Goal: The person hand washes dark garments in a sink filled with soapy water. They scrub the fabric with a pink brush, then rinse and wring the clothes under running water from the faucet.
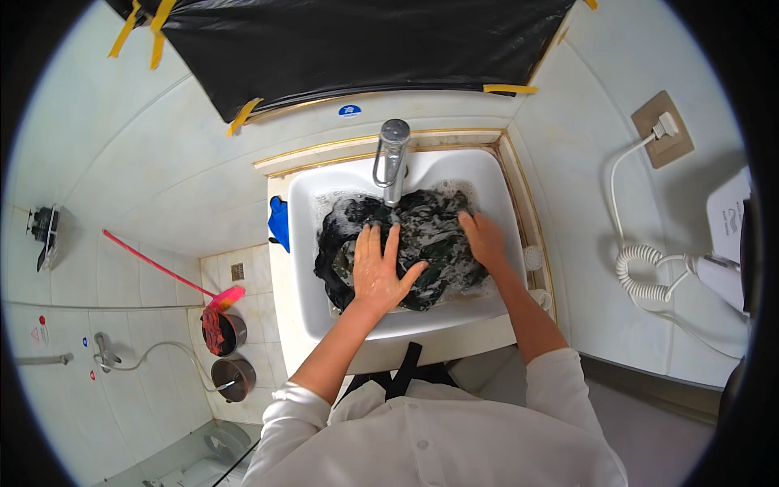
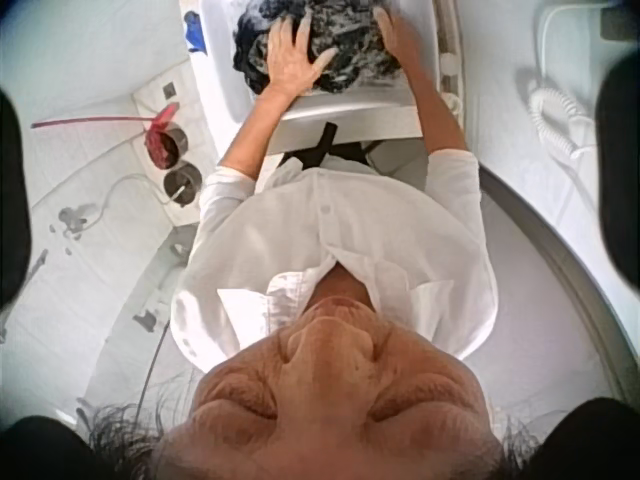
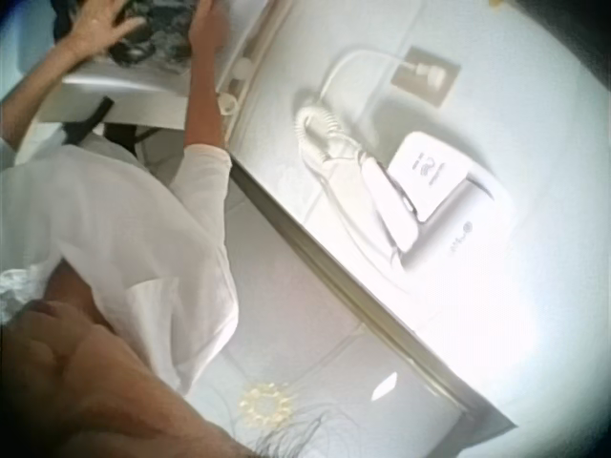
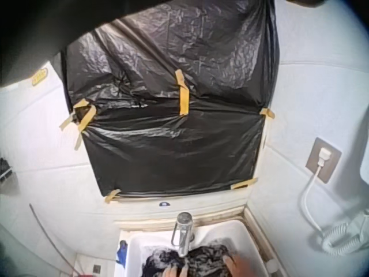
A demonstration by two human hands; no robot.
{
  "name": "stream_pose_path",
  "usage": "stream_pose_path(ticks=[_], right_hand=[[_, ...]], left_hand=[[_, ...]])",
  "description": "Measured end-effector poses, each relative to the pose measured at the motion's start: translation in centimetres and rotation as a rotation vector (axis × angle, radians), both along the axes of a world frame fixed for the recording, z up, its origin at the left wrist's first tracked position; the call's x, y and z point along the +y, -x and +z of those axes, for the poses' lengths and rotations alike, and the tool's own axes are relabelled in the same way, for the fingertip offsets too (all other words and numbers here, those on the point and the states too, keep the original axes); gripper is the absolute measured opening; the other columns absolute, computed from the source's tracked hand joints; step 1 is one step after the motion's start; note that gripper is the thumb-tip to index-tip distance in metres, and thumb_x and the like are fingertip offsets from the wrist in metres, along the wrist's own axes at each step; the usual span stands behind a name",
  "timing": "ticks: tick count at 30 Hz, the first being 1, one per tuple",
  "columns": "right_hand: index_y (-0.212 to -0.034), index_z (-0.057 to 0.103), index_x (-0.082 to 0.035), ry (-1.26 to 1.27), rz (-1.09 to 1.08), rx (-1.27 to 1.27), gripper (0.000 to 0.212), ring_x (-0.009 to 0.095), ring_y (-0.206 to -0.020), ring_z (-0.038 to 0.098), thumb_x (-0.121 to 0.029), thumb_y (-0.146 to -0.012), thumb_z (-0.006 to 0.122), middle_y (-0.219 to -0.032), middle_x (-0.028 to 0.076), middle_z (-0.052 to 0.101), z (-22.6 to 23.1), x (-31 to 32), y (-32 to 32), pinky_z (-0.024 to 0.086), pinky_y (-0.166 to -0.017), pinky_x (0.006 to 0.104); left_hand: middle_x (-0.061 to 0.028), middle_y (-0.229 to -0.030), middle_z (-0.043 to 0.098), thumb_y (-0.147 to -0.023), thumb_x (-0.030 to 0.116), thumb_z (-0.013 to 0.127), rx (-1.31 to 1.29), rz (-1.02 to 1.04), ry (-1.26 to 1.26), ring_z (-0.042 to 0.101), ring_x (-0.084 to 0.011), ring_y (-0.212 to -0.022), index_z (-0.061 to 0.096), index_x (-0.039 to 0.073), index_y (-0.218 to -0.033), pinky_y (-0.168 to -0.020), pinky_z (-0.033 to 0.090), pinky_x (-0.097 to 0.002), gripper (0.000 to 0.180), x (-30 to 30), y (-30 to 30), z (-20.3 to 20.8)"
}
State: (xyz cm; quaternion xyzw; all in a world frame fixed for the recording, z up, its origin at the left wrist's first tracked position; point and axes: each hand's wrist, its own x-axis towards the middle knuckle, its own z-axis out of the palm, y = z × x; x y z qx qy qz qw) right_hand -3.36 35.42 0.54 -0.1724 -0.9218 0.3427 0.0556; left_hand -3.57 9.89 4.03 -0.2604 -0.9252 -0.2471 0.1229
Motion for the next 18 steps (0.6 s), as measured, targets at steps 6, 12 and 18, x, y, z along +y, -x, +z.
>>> stream_pose_path(ticks=[6,12,18], right_hand=[[-0.1,0.066,0.003,0.496,-0.104,0.143,0.052,0.014,-0.078,0.054,-0.048,-0.101,0.056,-0.082,0.004,0.061,7.9,0.2,-2.2,0.045,-0.074,0.0309],[-0.107,0.067,0.003,0.947,-0.189,0.327,0.043,0.011,-0.085,0.059,-0.039,-0.102,0.058,-0.094,0.003,0.068,15.1,-1.0,-3.9,0.047,-0.079,0.0264],[-0.103,0.067,0.001,0.535,-0.165,0.612,0.035,0.009,-0.087,0.059,-0.033,-0.101,0.062,-0.094,0.002,0.066,11.9,-0.6,-5.2,0.048,-0.079,0.0261]], left_hand=[[-0.0249,-0.134,0.052,-0.085,0.044,0.074,-0.057,-0.04,-0.085,0.047,-0.0425,-0.127,0.048,0.001,-0.142,-0.109,0.036,-0.051,0.076,-3.2,-3.1,2.8],[-0.0223,-0.126,0.055,-0.076,0.026,0.085,-0.317,-0.05,-0.393,0.053,-0.0398,-0.116,0.045,0.001,-0.142,-0.102,0.042,-0.0462,0.081,-1.6,-3.9,3.8],[-0.0172,-0.106,0.057,-0.071,-0.016,0.066,-0.281,-0.081,-0.625,0.057,-0.038,-0.106,0.056,0.003,-0.119,-0.096,0.046,-0.0374,0.052,1.3,-0.2,1.5]])
